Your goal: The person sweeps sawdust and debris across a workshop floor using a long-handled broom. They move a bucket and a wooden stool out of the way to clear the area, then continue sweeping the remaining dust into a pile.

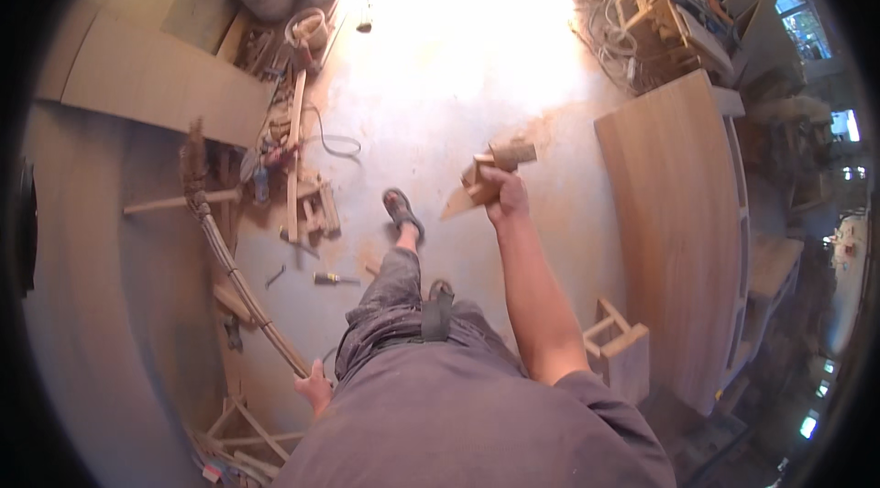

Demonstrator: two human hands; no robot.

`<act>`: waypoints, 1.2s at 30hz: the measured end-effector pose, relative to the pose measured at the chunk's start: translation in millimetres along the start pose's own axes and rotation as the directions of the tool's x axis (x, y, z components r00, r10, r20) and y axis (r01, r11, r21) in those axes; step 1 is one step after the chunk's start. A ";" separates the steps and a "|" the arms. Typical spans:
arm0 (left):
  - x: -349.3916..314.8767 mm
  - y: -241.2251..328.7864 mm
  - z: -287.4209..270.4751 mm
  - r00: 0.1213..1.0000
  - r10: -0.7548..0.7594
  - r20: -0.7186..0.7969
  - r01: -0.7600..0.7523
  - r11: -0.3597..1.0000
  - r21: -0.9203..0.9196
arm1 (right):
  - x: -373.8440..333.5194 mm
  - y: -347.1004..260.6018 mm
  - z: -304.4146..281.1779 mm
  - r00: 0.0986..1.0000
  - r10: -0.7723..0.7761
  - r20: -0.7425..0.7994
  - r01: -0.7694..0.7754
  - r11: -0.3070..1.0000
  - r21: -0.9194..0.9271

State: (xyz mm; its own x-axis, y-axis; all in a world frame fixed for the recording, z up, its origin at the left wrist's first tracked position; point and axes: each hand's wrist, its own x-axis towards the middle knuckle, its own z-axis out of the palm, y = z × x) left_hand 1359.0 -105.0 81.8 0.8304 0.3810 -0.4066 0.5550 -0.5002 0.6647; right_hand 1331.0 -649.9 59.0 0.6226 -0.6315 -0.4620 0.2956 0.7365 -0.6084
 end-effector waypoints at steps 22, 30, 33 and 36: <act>182.0 557.5 356.7 0.901 0.197 0.385 -0.203 0.979 -0.025 | 437.9 -199.7 108.6 0.996 -0.011 -0.091 0.043 0.935 0.353; 245.0 590.0 400.0 0.940 0.161 0.302 -0.211 0.967 0.144 | 632.4 -239.5 327.4 0.960 -0.013 0.278 -0.095 0.923 0.373; 268.7 624.3 428.1 0.929 0.270 0.252 -0.325 0.923 0.207 | 711.4 -219.0 365.2 0.931 0.015 0.364 -0.147 0.929 0.339; 313.1 684.6 448.6 0.964 0.132 0.230 -0.182 0.960 0.212 | 766.9 -191.2 428.4 0.942 0.054 0.331 -0.157 0.944 0.291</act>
State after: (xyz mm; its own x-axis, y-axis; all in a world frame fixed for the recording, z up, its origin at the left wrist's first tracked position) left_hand 2021.3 -677.0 128.3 0.8855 0.1223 -0.4482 0.3919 -0.7148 0.5792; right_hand 2062.4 -1171.3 97.4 0.8425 -0.4747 -0.2545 0.3923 0.8646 -0.3141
